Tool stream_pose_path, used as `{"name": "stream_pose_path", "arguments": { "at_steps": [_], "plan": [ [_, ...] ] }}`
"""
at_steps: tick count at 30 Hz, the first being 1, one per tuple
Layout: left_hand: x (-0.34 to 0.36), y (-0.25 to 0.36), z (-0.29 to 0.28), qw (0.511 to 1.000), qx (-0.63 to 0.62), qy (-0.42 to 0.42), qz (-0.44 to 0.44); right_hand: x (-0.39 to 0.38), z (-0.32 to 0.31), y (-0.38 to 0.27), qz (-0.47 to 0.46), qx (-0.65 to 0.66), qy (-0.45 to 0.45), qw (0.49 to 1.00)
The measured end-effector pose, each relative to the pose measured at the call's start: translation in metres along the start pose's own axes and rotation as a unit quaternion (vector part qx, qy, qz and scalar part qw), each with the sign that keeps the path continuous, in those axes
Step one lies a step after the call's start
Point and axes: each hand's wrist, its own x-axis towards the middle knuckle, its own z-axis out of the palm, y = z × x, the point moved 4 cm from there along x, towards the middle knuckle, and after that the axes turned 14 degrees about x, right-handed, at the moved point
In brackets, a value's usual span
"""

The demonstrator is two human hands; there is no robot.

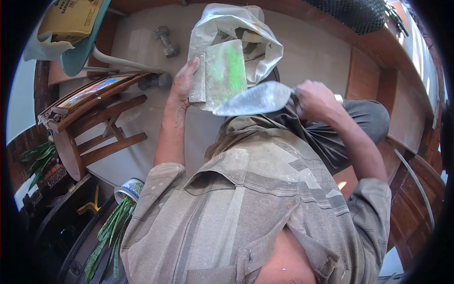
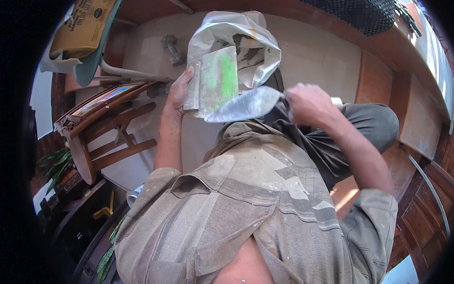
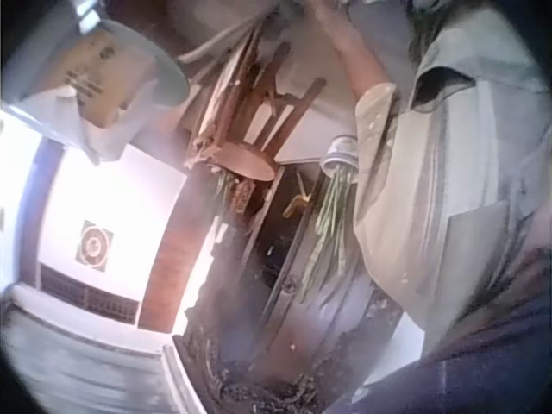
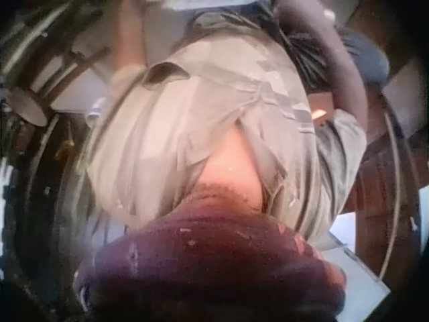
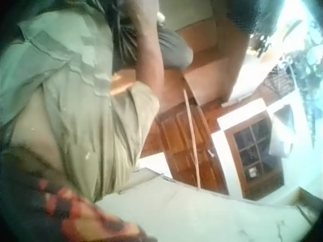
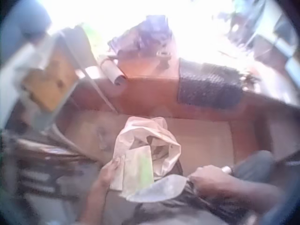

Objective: The recorder applies mortar to a tile using a trowel and spreader.

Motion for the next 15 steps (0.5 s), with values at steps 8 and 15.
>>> {"name": "stream_pose_path", "arguments": {
  "at_steps": [8, 15],
  "plan": [
    [-0.016, -0.013, 0.017, 0.992, 0.117, -0.031, -0.044, 0.067, -0.018, 0.046, 0.064, 0.012, 0.063, 0.996],
    [-0.014, -0.017, 0.012, 0.987, 0.118, -0.05, -0.095, 0.058, 0.009, 0.029, 0.029, -0.027, 0.006, 0.999]
  ]
}}
